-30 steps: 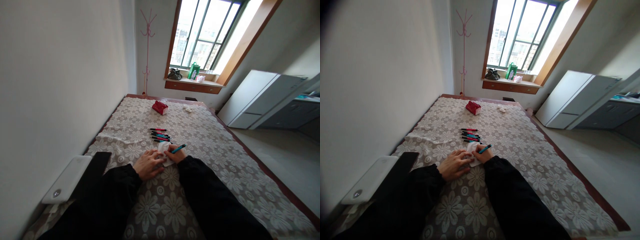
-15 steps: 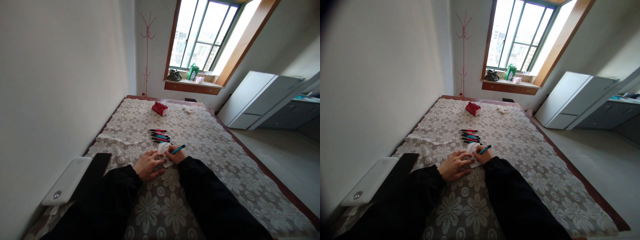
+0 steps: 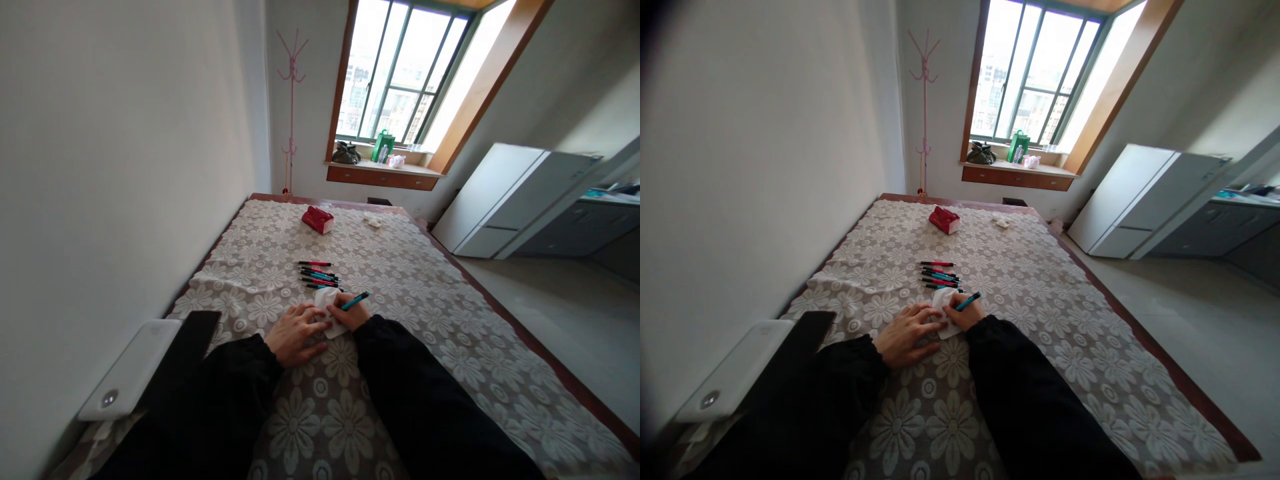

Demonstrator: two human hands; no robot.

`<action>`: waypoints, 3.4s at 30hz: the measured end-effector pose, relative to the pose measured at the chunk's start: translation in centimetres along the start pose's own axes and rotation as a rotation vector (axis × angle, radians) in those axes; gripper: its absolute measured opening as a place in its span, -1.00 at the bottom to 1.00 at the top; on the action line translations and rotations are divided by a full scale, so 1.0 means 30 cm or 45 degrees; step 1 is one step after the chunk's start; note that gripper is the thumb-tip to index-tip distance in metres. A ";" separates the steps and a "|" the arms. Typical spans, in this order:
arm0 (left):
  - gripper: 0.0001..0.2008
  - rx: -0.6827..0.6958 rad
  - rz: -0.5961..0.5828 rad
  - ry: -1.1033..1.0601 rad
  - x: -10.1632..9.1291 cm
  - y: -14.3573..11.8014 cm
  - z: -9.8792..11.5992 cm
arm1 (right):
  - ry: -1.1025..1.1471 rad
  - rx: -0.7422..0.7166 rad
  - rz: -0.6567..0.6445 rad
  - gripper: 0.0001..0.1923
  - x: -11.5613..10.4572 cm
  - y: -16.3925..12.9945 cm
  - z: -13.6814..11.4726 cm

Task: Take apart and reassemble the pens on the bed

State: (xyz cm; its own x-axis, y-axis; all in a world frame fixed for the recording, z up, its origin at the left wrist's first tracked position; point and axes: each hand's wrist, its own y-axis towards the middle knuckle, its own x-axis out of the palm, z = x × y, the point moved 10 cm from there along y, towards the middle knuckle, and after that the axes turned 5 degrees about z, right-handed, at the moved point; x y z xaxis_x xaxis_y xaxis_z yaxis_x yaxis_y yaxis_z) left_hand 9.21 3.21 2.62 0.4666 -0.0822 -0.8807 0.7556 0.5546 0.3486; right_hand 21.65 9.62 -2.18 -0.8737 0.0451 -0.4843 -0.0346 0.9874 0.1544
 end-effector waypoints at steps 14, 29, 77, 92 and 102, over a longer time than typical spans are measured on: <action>-0.57 0.000 -0.021 0.011 0.004 0.000 -0.001 | 0.014 0.008 -0.003 -0.71 0.002 0.000 -0.007; -0.56 0.001 -0.032 0.008 -0.001 0.002 0.003 | 0.057 -0.035 0.060 -0.73 -0.019 -0.002 -0.012; -0.55 0.002 -0.048 0.027 0.001 0.001 0.004 | 0.071 0.032 0.078 -0.71 -0.015 0.002 0.018; -0.55 -0.004 -0.048 0.007 0.001 0.002 0.004 | -0.018 0.017 0.115 -0.75 -0.028 0.006 0.012; -0.55 -0.005 -0.047 0.008 0.000 0.001 0.004 | 0.036 0.030 0.130 -0.74 -0.035 0.002 0.016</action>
State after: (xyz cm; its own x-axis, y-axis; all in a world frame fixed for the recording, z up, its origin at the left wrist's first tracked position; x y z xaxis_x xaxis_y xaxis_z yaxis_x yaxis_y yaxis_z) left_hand 9.29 3.14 2.66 0.4352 -0.0973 -0.8951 0.7705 0.5546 0.3143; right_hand 22.81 9.70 -2.08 -0.8855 0.1417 -0.4426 0.0663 0.9812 0.1815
